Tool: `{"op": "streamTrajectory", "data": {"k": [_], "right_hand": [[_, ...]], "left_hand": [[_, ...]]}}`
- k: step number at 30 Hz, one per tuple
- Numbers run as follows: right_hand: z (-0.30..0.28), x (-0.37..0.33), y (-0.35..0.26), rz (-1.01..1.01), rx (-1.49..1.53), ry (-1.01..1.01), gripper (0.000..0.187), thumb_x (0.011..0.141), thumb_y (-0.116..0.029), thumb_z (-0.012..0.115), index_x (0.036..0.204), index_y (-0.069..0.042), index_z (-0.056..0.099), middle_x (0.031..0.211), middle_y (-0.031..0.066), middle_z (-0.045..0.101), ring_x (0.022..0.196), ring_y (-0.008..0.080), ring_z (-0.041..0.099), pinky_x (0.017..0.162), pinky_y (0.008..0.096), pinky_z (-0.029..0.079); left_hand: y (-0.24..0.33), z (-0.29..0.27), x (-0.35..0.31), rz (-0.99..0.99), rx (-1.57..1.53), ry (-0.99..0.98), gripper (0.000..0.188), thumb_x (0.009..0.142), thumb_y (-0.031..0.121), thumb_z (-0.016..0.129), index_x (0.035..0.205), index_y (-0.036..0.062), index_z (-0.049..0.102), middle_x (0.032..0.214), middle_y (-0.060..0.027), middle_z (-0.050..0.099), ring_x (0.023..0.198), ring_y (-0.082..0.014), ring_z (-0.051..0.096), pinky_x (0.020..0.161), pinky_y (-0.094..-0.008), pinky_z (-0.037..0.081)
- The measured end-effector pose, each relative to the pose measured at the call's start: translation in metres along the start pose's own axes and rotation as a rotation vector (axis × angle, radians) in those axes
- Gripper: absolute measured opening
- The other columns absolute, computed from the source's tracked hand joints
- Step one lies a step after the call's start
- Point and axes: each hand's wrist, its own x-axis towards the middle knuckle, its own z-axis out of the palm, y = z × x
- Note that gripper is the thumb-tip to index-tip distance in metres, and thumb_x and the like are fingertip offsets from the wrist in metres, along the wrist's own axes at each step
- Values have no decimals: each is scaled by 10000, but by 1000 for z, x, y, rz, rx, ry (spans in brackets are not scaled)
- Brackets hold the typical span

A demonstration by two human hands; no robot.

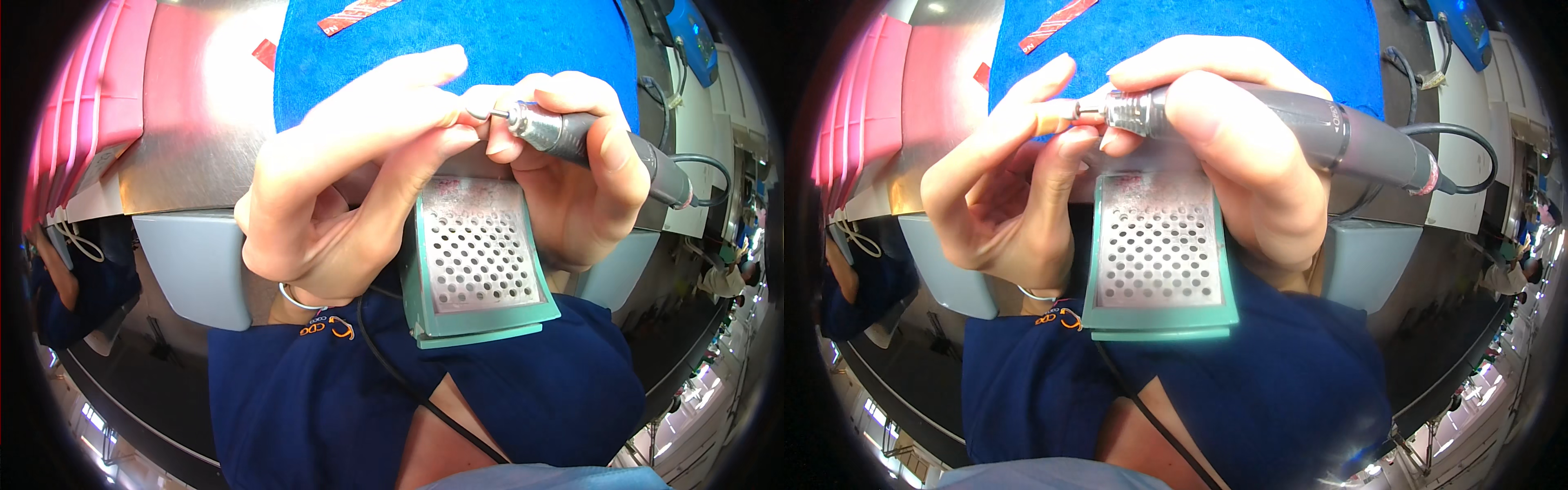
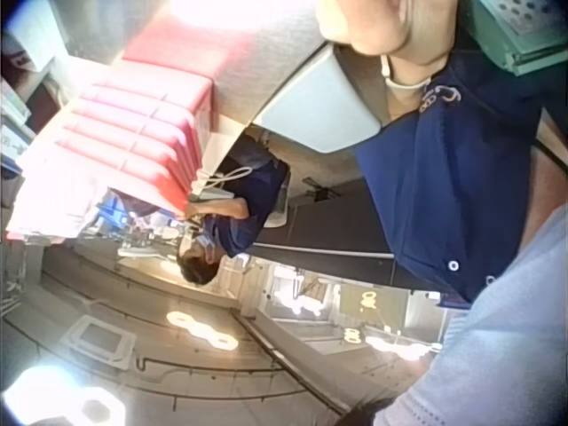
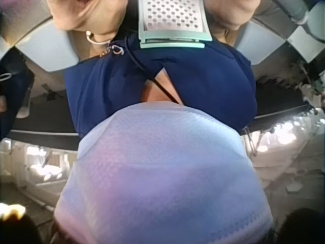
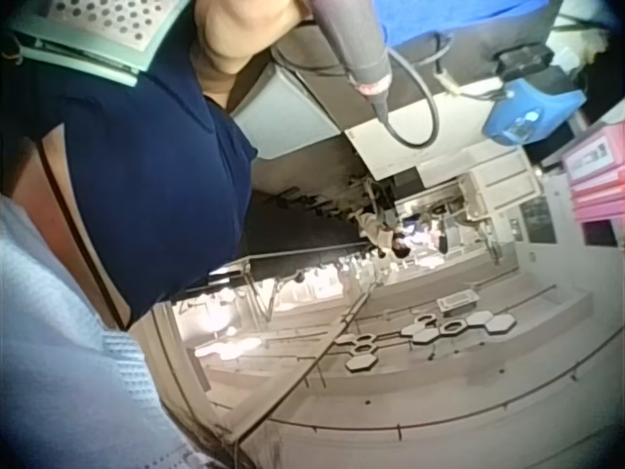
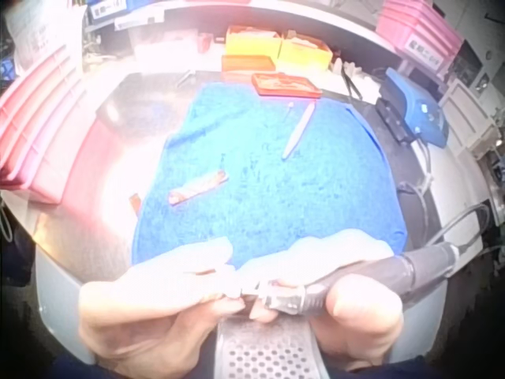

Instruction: The person grinds a dental piece using a handheld rotary tool, replaces the bit on the rotary tool, grinds the piece with the new bit, and turns the dental piece between both hands.

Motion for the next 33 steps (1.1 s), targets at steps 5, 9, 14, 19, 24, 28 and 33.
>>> {"op": "streamTrajectory", "data": {"k": [5,9,14,19,24,28,33], "right_hand": [[1,-3,-2,-6,-54,-17,430,961,-294,414,1143,83,509,941,207,550,881,272,572,864,391,462],[-3,-3,-4,8,-155,-30,421,957,-284,425,1141,84,515,942,220,562,884,271,576,838,378,462],[-3,-3,-2,27,-72,-57,403,955,-265,436,1134,84,527,934,225,573,871,278,586,833,380,464],[11,2,6,20,-105,-72,396,958,-258,437,1130,87,530,928,233,581,884,290,597,847,395,470],[18,3,11,-11,-218,-38,399,964,-259,436,1129,92,528,931,241,583,893,290,599,849,399,476],[17,3,10,4,-150,-71,398,968,-267,438,1128,85,533,931,241,586,883,283,598,843,395,476],[11,5,9,-1,-197,-103,399,965,-276,441,1122,77,541,917,237,592,870,276,596,827,383,475]], "left_hand": [[1,-1,-2,24,-105,26,359,787,-168,648,1059,-48,447,955,-335,635,831,-289,689,776,-364,582],[-2,-3,2,75,-104,-47,358,769,-190,651,1037,-59,452,942,-339,633,827,-309,687,782,-382,581],[-3,-4,1,95,-162,-14,352,760,-195,656,1019,-62,459,912,-325,640,833,-324,685,775,-394,582],[-6,-23,1,115,-196,-20,343,763,-203,645,1014,-64,457,891,-314,645,829,-325,683,768,-405,581],[-7,-29,0,89,-248,-10,337,768,-202,639,1016,-60,461,893,-316,644,828,-315,682,763,-407,580],[-8,-28,1,81,-312,-34,334,778,-197,633,1026,-57,459,896,-328,639,813,-307,683,763,-398,579],[-6,-27,1,72,-281,-17,339,775,-197,637,1025,-54,459,880,-327,638,788,-308,684,754,-406,580]]}}
